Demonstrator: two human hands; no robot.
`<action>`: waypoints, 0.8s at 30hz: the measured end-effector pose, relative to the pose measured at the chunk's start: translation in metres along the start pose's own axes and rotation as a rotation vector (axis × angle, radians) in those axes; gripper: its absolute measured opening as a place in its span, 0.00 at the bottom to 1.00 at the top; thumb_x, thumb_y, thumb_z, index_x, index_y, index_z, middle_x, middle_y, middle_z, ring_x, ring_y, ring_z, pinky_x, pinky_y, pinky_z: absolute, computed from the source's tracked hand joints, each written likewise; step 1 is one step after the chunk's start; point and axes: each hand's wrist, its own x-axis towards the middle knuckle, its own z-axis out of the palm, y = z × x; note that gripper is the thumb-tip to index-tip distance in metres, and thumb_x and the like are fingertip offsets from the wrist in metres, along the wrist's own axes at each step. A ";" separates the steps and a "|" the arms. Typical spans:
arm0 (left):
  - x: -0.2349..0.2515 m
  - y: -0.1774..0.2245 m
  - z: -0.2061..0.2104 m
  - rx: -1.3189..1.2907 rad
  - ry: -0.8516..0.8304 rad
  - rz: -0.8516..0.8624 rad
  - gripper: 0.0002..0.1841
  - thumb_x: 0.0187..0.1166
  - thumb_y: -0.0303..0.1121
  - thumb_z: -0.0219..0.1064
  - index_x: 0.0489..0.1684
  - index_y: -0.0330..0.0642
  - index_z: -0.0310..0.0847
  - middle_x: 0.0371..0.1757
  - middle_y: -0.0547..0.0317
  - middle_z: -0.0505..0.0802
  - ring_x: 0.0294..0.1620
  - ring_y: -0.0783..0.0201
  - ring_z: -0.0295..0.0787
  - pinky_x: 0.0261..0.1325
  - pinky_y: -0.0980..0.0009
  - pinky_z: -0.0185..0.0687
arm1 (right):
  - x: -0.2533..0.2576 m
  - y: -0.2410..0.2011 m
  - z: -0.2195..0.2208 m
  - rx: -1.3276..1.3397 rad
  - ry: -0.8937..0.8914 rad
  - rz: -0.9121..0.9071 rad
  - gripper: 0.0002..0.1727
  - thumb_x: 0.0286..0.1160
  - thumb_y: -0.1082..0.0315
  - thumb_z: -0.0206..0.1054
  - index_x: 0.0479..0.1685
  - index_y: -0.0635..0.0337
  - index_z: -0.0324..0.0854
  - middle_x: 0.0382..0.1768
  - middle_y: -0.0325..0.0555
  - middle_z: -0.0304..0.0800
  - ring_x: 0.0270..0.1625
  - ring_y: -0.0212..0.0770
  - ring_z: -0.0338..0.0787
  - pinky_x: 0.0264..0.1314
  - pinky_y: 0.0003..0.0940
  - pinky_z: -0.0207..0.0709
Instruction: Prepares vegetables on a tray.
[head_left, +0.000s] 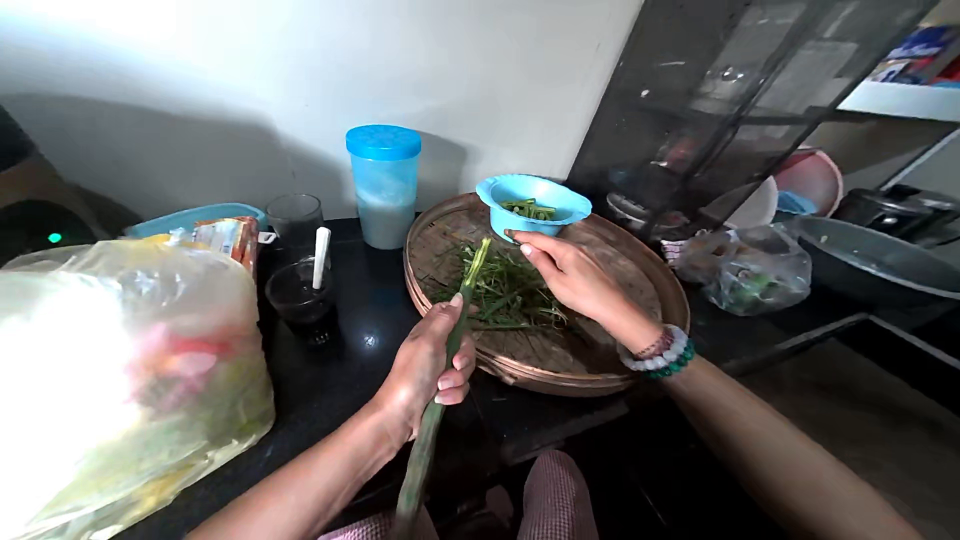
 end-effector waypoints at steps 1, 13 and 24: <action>0.000 0.000 0.000 -0.001 0.015 0.000 0.22 0.97 0.47 0.36 0.61 0.42 0.71 0.17 0.67 0.70 0.06 0.77 0.60 0.06 0.84 0.57 | -0.006 -0.007 -0.002 0.019 0.018 -0.023 0.24 0.95 0.49 0.46 0.81 0.32 0.77 0.66 0.39 0.91 0.62 0.47 0.91 0.62 0.63 0.81; 0.000 0.001 0.002 -0.114 -0.067 -0.072 0.24 0.97 0.49 0.30 0.45 0.46 0.70 0.15 0.71 0.67 0.05 0.80 0.57 0.05 0.86 0.55 | -0.032 -0.048 0.016 -0.104 0.073 -0.227 0.23 0.92 0.48 0.50 0.80 0.16 0.74 0.35 0.37 0.85 0.27 0.39 0.84 0.22 0.42 0.73; -0.004 -0.005 0.001 -0.058 -0.042 -0.033 0.25 0.97 0.46 0.31 0.46 0.43 0.74 0.24 0.64 0.76 0.13 0.76 0.66 0.11 0.84 0.60 | -0.011 -0.009 -0.003 0.002 0.069 -0.072 0.23 0.95 0.51 0.45 0.79 0.34 0.79 0.66 0.38 0.91 0.60 0.47 0.92 0.58 0.62 0.81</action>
